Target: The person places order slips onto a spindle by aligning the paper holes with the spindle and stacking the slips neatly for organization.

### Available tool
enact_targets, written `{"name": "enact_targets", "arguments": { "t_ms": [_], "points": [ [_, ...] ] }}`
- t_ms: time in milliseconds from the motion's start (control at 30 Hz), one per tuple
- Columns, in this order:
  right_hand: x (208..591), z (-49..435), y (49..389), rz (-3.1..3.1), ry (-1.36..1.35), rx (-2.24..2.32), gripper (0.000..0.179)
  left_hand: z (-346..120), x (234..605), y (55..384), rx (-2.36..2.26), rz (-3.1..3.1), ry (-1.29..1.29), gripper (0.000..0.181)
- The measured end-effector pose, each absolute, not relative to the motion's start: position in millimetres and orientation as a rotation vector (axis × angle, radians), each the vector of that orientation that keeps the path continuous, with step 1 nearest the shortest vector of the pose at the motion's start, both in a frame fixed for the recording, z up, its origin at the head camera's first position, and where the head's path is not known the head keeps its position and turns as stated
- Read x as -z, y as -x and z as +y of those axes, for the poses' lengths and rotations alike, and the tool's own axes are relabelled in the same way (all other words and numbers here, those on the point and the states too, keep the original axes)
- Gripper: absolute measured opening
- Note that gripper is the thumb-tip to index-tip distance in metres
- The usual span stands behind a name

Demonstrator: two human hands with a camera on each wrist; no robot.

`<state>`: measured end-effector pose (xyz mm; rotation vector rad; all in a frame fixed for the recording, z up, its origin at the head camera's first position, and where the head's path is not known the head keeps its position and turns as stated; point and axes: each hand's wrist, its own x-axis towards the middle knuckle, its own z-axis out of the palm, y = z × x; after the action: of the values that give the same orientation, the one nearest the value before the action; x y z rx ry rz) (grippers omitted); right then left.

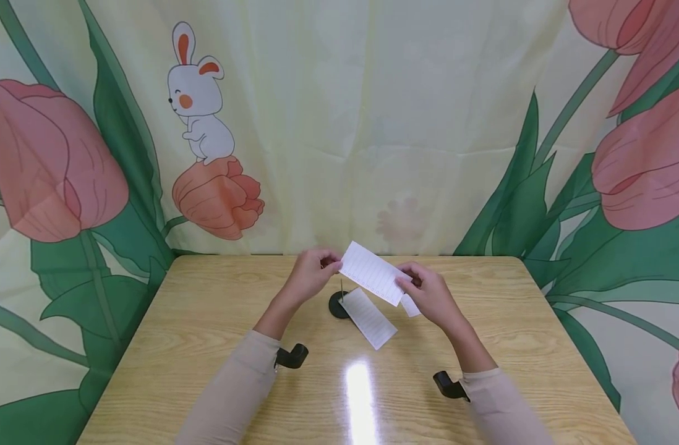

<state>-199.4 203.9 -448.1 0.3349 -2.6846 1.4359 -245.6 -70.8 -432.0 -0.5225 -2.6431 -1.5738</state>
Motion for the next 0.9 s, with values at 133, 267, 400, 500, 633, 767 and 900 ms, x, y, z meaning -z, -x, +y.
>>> {"name": "enact_targets", "arguments": {
  "t_ms": [133, 267, 400, 500, 633, 767, 900],
  "points": [
    [454.4, 204.3, 199.0, -2.691, -0.308, -1.447, 0.022, -70.2, 436.9, 246.6, 1.556, -2.637, 0.556, 0.008],
    [458.1, 204.9, 198.6, -2.695, -0.292, -1.455, 0.023, -69.3, 440.1, 246.3, 1.572, -2.645, 0.562, 0.007],
    [459.8, 205.2, 197.7, -2.707, -0.286, -1.451, 0.022, -68.4, 444.0, 247.1, 1.579, -2.657, 0.566, 0.007],
    [460.9, 205.4, 197.4, -2.708, -0.286, -1.450, 0.022, -67.8, 445.9, 247.1, 1.557, -2.675, 0.563, 0.007],
    [463.2, 205.7, 197.9, -2.705, -0.282, -1.455, 0.020, -67.5, 447.0, 246.7, 1.544, -2.691, 0.566, 0.007],
    [465.0, 206.1, 197.9, -2.708, -0.281, -1.457, 0.020, -67.4, 447.9, 246.0, 1.547, -2.695, 0.573, 0.007],
    [464.5, 205.8, 196.8, -2.711, -0.291, -1.458, 0.020, -67.9, 450.5, 246.1, 1.540, -2.701, 0.570, 0.007]
  ]
}}
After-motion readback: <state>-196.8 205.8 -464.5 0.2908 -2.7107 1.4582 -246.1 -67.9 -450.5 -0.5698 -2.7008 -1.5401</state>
